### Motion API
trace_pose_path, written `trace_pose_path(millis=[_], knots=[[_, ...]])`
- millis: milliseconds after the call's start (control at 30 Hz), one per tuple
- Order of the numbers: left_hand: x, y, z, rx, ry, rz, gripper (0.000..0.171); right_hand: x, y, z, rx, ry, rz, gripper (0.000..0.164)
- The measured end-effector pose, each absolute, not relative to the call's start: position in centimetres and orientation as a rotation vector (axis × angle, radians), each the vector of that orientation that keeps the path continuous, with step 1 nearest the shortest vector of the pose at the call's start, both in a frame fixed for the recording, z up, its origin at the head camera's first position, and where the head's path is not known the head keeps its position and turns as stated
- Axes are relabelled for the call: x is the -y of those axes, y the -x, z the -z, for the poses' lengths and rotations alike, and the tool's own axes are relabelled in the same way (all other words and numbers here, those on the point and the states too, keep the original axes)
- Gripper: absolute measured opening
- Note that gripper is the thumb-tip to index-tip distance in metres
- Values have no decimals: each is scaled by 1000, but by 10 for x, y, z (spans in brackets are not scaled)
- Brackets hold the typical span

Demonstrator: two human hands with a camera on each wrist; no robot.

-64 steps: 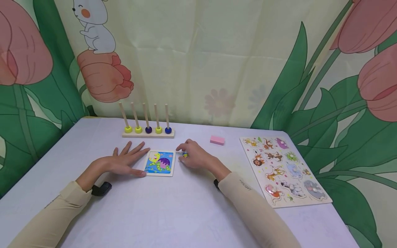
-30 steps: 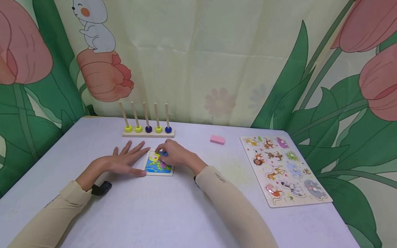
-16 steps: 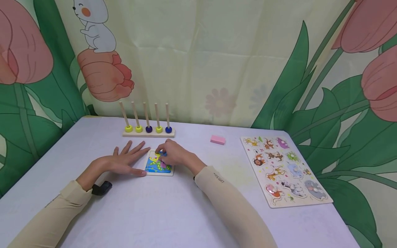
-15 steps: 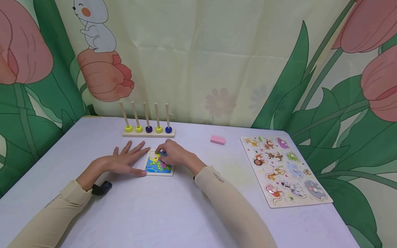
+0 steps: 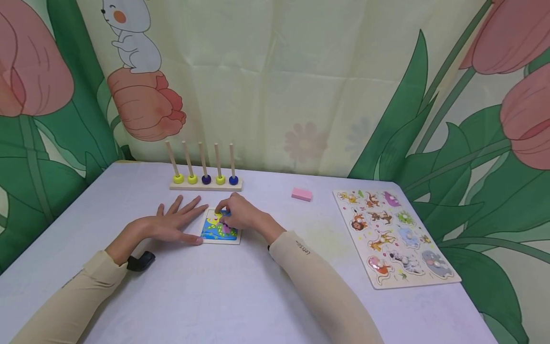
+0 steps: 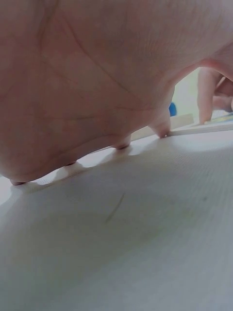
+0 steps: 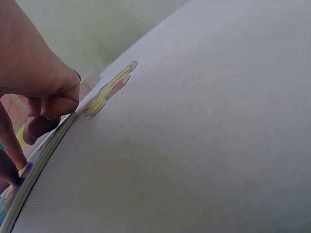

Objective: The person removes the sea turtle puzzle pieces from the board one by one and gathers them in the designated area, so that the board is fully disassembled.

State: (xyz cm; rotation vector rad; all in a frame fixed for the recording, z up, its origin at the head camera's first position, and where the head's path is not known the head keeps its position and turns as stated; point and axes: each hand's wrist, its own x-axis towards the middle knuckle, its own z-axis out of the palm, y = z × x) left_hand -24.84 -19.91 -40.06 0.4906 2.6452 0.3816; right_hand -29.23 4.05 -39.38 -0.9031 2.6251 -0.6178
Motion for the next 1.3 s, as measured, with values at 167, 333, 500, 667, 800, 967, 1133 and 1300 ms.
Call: trace_pose_path(millis=[167, 333, 500, 667, 800, 967, 1133, 1300], knots=[[200, 249, 401, -2647, -488, -382, 108, -40, 292, 393, -2637, 928, 601, 31], [200, 248, 401, -2650, -494, -383, 108, -40, 291, 394, -2653, 944, 601, 30], [202, 249, 402, -2648, -490, -393, 110, -41, 290, 393, -2668, 929, 610, 29], [204, 251, 405, -2645, -485, -395, 113, -41, 289, 393, -2679, 902, 610, 30], [203, 251, 406, -2642, -490, -400, 114, -41, 288, 392, -2686, 889, 606, 36], [203, 251, 406, -2638, -488, -397, 113, -44, 287, 392, -2693, 869, 604, 43], [203, 251, 406, -2638, -486, -404, 113, -47, 288, 392, -2695, 919, 569, 43], [201, 249, 403, -2640, -483, -400, 110, -50, 290, 393, -2676, 895, 579, 43]])
